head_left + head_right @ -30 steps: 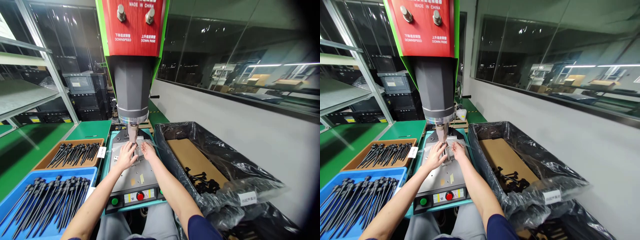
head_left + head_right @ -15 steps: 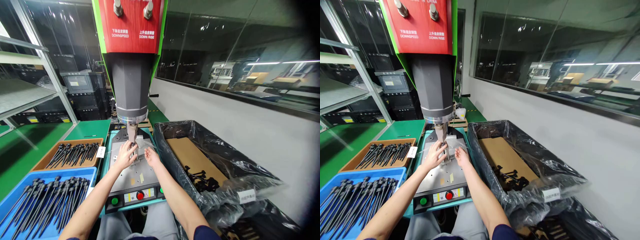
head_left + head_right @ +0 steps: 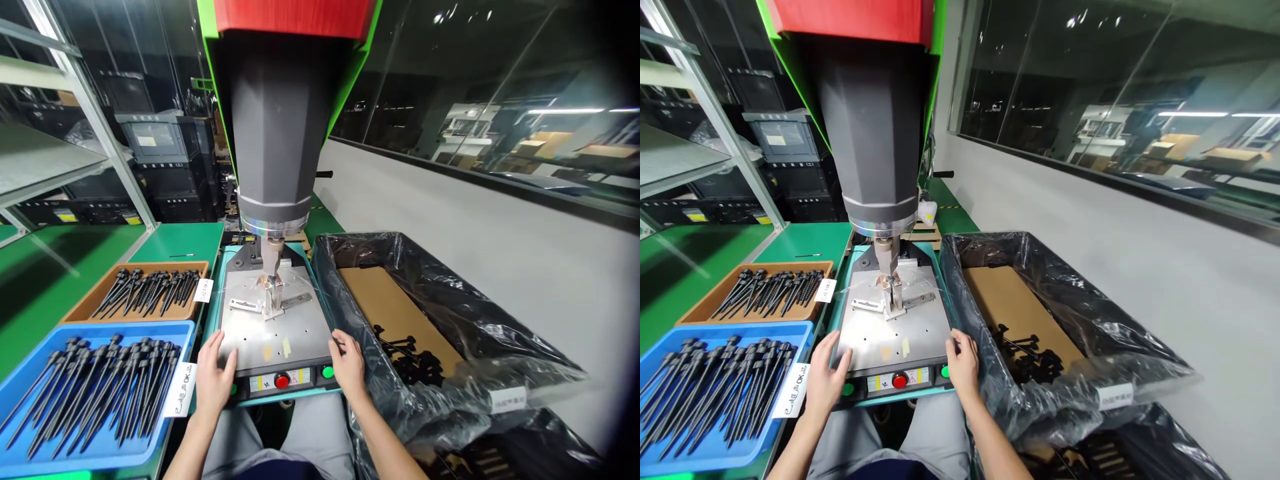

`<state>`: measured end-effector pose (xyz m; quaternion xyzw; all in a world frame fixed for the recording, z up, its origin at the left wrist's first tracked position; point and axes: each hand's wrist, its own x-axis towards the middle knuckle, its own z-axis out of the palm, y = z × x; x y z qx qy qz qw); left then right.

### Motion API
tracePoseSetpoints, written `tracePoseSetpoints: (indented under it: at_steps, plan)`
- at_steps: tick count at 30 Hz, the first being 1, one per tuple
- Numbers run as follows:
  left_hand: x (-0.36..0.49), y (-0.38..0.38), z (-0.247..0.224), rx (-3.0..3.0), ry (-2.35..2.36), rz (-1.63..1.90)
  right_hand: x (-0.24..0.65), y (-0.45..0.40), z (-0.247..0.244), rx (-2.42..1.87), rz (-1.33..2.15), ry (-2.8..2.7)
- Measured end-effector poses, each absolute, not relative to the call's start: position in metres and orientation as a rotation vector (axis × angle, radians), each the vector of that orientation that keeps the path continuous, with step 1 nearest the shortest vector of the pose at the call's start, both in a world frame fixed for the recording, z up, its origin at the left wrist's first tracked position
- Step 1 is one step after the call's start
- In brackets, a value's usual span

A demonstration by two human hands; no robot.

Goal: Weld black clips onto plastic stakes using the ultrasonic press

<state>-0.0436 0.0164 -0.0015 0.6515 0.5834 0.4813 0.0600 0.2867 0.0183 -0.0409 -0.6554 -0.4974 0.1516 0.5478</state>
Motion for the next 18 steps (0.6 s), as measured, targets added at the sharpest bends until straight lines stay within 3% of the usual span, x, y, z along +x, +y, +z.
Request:
tracePoseSetpoints:
  at_steps: [3, 7, 18]
  plan:
    - [-0.054, -0.012, -0.052, 1.781, 1.939, 1.301, 0.298, -0.012, -0.077, -1.635, 0.177, -1.411]
    - [-0.06, -0.025, -0.09, 1.574, 1.918, 1.178, 0.301, -0.031, -0.111, -1.7, 0.298, -1.495]
    - [-0.083, -0.029, -0.099, 1.573, 1.798, 1.079, 0.304, -0.034, -0.128, -1.749, 0.407, -1.454]
